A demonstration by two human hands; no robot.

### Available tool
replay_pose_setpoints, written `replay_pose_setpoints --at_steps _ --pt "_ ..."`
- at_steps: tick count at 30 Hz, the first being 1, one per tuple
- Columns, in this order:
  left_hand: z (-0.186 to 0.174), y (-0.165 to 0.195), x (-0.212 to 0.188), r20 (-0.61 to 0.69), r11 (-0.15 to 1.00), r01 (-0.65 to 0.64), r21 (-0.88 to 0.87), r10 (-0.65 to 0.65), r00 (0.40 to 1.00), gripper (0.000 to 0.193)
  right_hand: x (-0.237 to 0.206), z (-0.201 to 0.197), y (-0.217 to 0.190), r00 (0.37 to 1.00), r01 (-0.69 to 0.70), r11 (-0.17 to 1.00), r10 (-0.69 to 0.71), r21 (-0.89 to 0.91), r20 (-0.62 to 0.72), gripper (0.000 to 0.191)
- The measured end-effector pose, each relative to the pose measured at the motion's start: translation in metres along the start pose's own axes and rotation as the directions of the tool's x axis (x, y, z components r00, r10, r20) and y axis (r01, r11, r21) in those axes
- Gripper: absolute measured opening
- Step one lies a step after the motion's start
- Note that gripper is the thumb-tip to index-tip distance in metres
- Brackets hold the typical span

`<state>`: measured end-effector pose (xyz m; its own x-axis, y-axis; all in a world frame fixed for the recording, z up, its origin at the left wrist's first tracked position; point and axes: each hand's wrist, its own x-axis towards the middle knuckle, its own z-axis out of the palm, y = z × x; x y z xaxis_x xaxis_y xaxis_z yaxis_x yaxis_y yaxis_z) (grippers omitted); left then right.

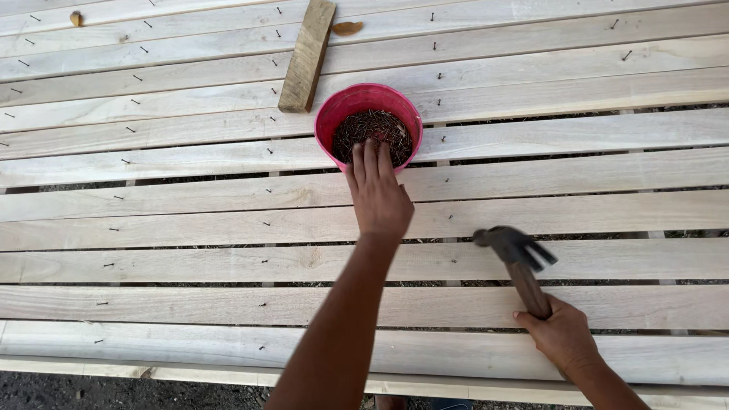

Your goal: The person hammers nails into a slatted wooden frame. They take nails one at a time from a pink bucket, position each nail on a wood slat, and drive it in with a hammer, working along the slats and moving to the frame edge near the end.

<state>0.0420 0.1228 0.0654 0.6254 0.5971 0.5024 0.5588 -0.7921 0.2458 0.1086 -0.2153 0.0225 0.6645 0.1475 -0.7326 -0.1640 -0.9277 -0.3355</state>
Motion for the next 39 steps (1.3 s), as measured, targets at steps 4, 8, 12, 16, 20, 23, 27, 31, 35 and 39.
replay_pose_setpoints --at_steps 4,8,12,16,20,23,27,31,35,39 --pt "-0.024 0.0 0.03 0.673 0.989 0.073 0.131 -0.142 0.726 0.03 0.001 -0.002 -0.009 0.999 -0.029 0.995 0.027 0.098 0.022 0.032" --pt "-0.042 0.004 0.029 0.748 0.939 0.33 0.098 -0.288 0.598 0.038 0.005 -0.002 -0.008 1.0 -0.024 0.992 0.023 0.123 0.008 0.028" --pt "-0.047 -0.004 0.024 0.765 0.886 0.435 0.161 -0.391 0.511 0.067 0.008 0.0 -0.005 1.0 -0.016 0.997 0.016 0.08 0.004 0.029" --pt "-0.037 -0.007 0.025 0.847 0.884 0.388 0.261 -0.403 0.348 0.063 0.01 0.001 -0.003 1.0 -0.006 0.997 0.005 0.078 0.006 0.031" --pt "-0.024 -0.003 0.009 0.786 0.947 0.309 0.087 -0.256 0.563 0.052 0.01 0.001 -0.005 1.0 -0.007 0.999 0.007 0.04 -0.005 0.031" --pt "-0.014 -0.003 0.001 0.766 0.943 0.329 0.054 -0.25 0.592 0.037 0.006 0.001 -0.007 1.0 -0.014 0.999 0.015 0.043 -0.026 0.029" --pt "-0.009 -0.01 -0.002 0.737 0.869 0.494 -0.036 -0.31 0.6 0.023 0.001 0.002 -0.012 1.0 -0.006 0.997 0.009 0.071 -0.03 0.028" --pt "-0.009 -0.018 -0.004 0.671 0.751 0.625 -0.213 -0.352 0.652 0.015 -0.001 0.002 -0.014 0.999 0.008 0.999 -0.006 0.05 -0.048 0.029" --pt "-0.007 -0.03 -0.001 0.575 0.581 0.677 -0.453 -0.39 0.719 0.019 -0.002 0.002 -0.014 0.999 0.028 0.996 -0.024 0.082 -0.043 0.029" --pt "-0.002 -0.035 -0.002 0.651 0.486 0.74 -0.465 -0.379 0.658 0.024 -0.001 0.001 -0.015 0.999 0.024 0.996 -0.02 0.089 -0.046 0.028"
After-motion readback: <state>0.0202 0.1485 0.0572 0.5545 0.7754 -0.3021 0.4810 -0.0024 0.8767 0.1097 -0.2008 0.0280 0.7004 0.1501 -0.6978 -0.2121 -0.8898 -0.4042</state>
